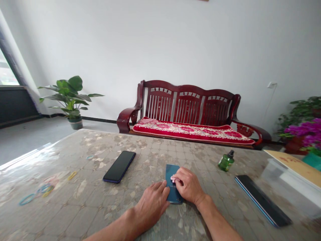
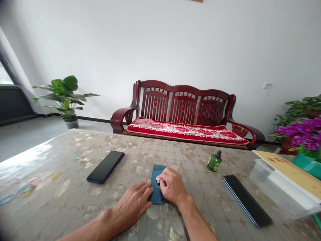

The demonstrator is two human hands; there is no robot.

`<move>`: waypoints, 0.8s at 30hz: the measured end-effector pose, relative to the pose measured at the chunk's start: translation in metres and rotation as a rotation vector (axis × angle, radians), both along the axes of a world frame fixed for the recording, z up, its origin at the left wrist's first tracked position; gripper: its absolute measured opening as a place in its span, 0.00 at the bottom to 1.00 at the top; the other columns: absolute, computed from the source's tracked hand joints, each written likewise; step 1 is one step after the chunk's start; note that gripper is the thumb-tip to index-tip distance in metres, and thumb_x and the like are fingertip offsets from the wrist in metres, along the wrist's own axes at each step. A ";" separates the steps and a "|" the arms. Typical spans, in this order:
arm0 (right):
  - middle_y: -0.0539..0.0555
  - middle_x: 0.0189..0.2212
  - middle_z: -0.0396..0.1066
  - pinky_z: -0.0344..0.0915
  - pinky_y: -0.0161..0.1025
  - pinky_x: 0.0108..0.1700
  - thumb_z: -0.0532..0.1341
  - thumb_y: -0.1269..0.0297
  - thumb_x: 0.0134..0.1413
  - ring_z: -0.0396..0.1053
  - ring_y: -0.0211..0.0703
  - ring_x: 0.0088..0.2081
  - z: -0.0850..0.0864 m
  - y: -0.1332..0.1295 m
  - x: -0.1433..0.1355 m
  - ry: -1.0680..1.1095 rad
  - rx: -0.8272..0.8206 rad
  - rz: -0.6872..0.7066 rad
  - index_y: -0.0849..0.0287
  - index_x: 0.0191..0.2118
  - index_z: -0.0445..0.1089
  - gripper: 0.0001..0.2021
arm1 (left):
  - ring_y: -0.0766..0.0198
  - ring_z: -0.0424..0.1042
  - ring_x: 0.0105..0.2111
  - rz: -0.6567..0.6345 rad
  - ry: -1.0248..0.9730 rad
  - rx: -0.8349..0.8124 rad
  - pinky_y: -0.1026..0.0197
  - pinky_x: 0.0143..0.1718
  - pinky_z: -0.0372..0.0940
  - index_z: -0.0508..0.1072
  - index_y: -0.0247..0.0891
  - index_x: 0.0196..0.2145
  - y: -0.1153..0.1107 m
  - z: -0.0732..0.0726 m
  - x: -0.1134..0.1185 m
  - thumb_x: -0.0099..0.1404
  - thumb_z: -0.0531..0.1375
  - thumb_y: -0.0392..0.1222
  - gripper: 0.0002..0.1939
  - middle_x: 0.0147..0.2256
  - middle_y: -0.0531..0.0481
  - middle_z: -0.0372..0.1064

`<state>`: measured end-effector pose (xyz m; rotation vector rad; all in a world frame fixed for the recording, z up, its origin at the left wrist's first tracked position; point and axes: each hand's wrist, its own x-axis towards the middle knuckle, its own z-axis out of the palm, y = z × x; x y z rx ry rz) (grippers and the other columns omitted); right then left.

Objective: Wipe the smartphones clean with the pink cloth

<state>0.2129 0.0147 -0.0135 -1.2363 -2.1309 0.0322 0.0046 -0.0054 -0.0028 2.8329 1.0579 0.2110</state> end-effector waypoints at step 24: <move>0.51 0.32 0.73 0.64 0.34 0.40 0.56 0.76 0.51 0.69 0.39 0.35 0.004 0.010 -0.001 0.014 -0.046 0.024 0.54 0.35 0.76 0.13 | 0.53 0.68 0.54 -0.009 -0.021 -0.012 0.53 0.56 0.63 0.66 0.38 0.45 0.001 0.005 -0.002 0.70 0.57 0.40 0.07 0.52 0.42 0.69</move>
